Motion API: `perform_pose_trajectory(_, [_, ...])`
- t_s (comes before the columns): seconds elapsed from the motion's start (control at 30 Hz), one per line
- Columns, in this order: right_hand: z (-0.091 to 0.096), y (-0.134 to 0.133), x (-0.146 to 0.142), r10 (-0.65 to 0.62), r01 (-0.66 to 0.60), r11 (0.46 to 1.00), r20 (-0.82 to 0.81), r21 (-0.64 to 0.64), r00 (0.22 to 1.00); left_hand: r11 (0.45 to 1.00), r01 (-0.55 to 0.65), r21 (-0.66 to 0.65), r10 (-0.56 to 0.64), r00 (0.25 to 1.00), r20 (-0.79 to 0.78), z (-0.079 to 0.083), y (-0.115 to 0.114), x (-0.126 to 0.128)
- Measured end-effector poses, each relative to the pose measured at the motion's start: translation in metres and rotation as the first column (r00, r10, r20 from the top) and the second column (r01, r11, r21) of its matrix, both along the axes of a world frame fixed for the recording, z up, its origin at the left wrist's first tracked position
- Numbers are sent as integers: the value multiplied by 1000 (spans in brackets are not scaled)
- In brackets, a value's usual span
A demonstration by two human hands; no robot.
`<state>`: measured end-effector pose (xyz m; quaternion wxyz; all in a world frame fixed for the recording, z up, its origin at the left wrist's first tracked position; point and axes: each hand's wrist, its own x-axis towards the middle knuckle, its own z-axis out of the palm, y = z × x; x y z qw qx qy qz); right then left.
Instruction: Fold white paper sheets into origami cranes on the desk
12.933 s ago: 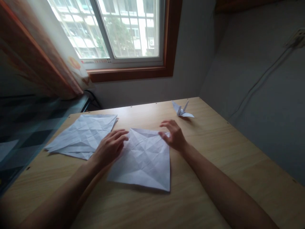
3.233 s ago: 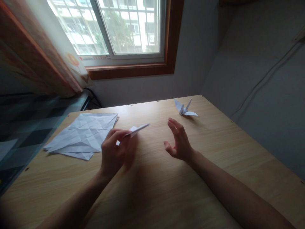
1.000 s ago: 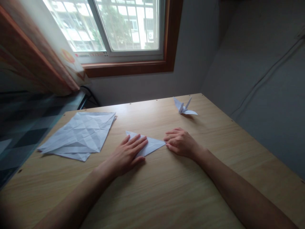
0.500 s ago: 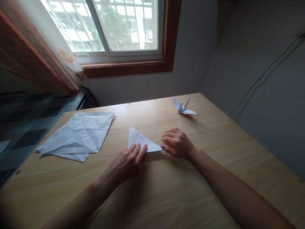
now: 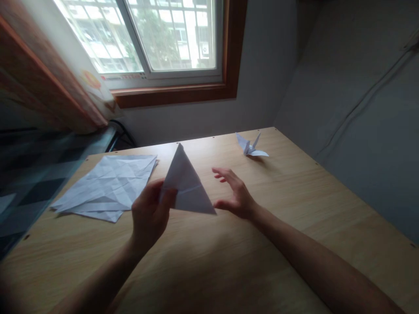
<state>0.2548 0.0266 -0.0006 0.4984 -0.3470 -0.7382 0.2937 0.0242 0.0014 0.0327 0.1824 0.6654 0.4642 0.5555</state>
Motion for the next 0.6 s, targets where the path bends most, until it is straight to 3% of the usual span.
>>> perform_pose_trajectory(0.07, [6, -4, -14, 90, -112, 976, -122, -189, 988, 989, 52, -142, -33, 991, 132, 0, -1, 3])
perform_pose_trajectory(0.13, [12, -9, -28, 184, -265, 886, -237, -381, 954, 961, 128, -243, -78, 976, 205, -1, -2, 5])
perform_pose_trajectory(0.17, [15, -11, -33, 215, -331, 833, -292, -443, 932, 948, 157, -276, -96, 971, 220, -2, -1, 5])
perform_pose_trajectory(0.23, [19, -13, -42, 205, -348, 789, -317, -506, 926, 932, 181, -313, -114, 969, 221, -3, 0, 5])
perform_pose_trajectory(0.3, [22, -12, -47, 173, -297, 797, -273, -526, 946, 931, 149, -334, -93, 979, 179, -4, 2, 3])
perform_pose_trajectory(0.47, [19, -1, -46, 73, -128, 842, -125, -524, 989, 932, -97, -350, 100, 995, -9, -12, 17, -14])
perform_pose_trajectory(0.6, [12, 4, -38, -54, 0, 863, -93, -505, 994, 913, -212, -349, 229, 973, 9, -20, 26, -24])
